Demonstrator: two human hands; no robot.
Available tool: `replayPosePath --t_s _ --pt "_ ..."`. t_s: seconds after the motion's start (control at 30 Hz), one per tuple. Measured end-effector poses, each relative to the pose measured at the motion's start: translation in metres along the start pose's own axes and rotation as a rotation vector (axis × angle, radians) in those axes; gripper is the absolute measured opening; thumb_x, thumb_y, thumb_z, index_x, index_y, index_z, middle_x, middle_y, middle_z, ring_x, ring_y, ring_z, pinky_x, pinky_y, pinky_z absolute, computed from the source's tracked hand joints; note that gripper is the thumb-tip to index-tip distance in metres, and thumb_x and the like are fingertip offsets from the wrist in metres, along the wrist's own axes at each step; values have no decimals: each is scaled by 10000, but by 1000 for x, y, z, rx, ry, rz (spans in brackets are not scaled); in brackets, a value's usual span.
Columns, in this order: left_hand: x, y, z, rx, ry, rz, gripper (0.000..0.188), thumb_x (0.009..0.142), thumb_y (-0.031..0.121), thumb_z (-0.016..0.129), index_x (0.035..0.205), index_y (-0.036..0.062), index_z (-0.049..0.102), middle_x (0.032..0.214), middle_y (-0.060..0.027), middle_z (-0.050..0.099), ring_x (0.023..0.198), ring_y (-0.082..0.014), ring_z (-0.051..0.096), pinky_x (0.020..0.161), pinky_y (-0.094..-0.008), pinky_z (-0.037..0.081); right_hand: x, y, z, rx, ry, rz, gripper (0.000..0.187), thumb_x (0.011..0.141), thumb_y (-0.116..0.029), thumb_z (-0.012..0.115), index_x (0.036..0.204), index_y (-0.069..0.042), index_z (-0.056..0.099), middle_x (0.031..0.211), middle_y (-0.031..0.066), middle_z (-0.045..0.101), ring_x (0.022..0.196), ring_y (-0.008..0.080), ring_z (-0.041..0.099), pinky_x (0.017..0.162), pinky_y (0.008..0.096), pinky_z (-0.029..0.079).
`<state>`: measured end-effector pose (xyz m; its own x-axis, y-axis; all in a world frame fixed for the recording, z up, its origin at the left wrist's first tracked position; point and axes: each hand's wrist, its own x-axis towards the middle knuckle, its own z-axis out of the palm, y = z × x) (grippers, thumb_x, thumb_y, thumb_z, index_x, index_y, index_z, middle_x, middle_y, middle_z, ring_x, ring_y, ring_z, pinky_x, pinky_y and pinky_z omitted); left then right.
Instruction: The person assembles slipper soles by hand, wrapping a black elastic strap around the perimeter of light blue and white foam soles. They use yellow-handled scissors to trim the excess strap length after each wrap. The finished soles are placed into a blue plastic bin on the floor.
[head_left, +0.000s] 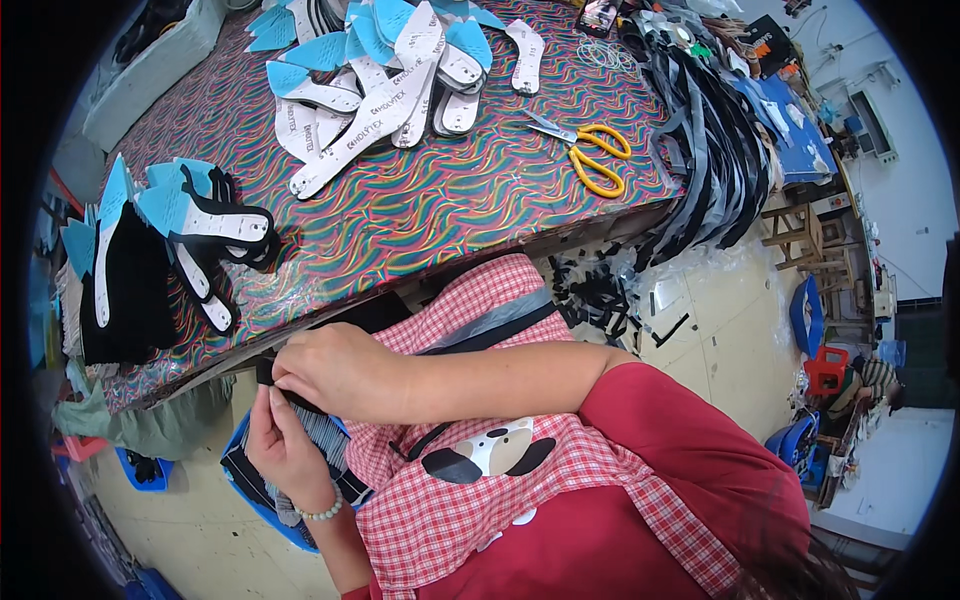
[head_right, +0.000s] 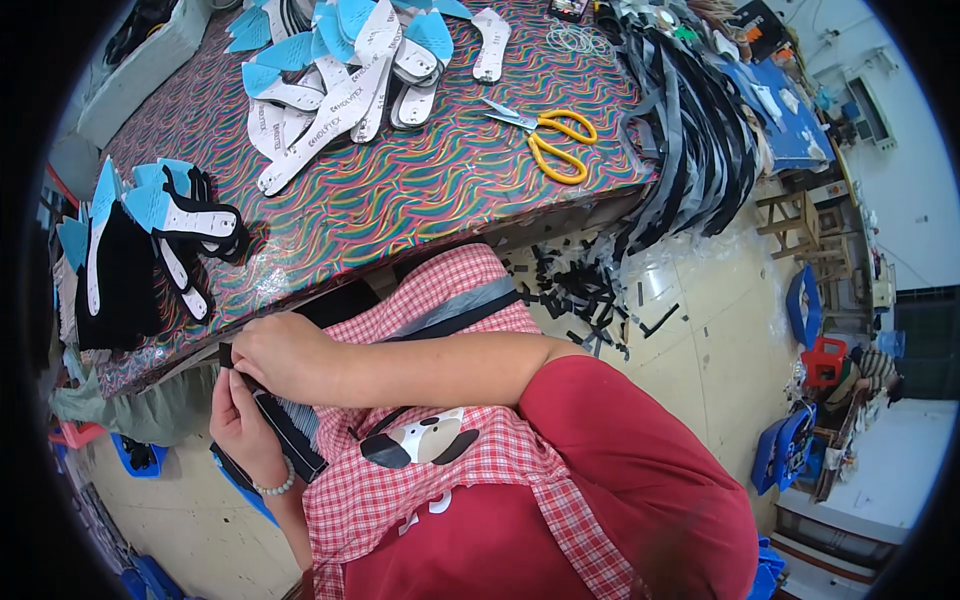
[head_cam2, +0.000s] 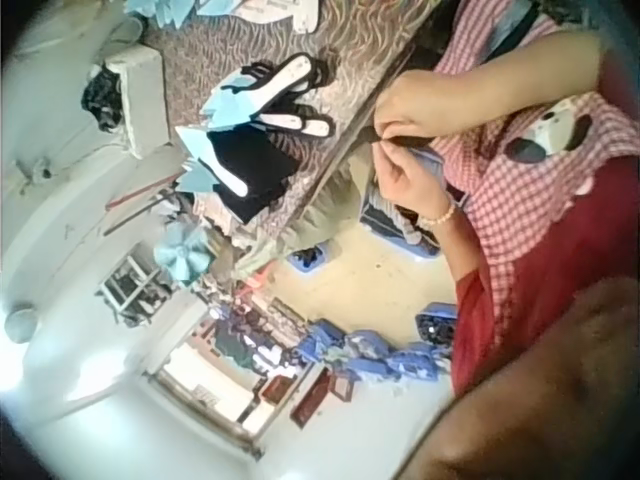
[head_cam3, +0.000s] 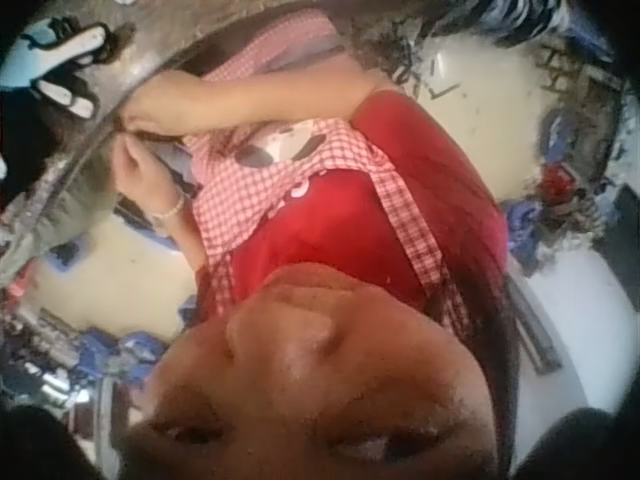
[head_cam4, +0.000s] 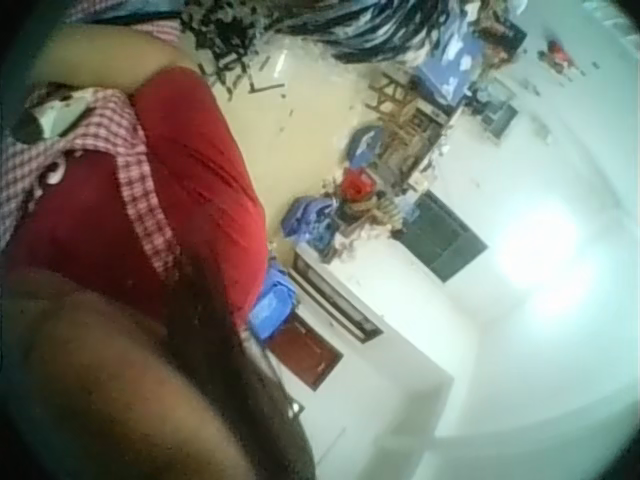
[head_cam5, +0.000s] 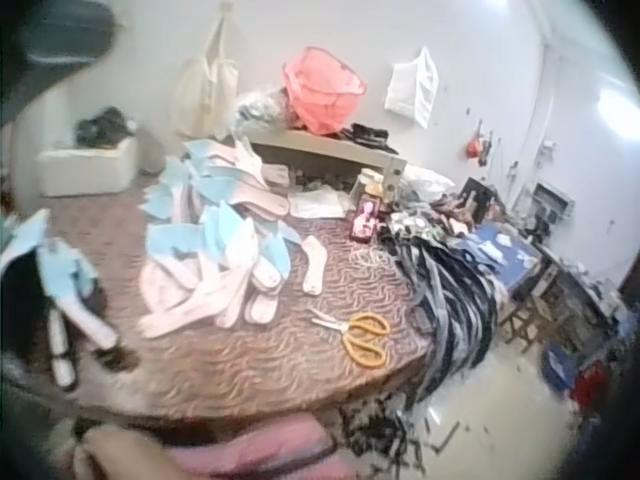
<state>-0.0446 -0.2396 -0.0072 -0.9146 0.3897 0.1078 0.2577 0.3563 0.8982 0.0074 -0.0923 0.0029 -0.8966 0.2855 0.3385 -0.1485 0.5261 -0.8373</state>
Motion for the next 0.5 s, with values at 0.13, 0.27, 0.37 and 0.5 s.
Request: replayPosePath --t_s 0.13,0.27,0.37,0.5 --pt "0 -2 -1 -16 -53 2 304 958 121 528 1150 -110 571 986 -96 658 880 -97 586 772 -218 473 0 7 -1 17 -21 -37 129 808 -148 605 798 -22 633 767 136 623 744 330 620 649 410 491" --pt "0 -5 2 -11 -85 49 295 954 103 529 1157 -107 569 1003 -95 655 887 -99 588 776 -215 471 0 9 1 29 6 7 112 772 -132 613 763 -22 599 756 131 611 727 332 609 628 417 484" --pt "0 -7 1 28 -103 56 290 951 93 532 1165 -99 569 1015 -90 651 887 -96 586 773 -211 469 -1 9 2 61 34 31 114 744 -124 615 764 -23 565 739 125 590 701 329 597 611 414 479" --pt "5 -3 -2 -15 -130 -35 274 946 87 540 1155 -85 583 1019 -81 648 884 -83 576 763 -209 467 -1 11 0 109 10 33 130 741 -122 621 792 -26 548 745 118 574 674 293 596 590 390 475"
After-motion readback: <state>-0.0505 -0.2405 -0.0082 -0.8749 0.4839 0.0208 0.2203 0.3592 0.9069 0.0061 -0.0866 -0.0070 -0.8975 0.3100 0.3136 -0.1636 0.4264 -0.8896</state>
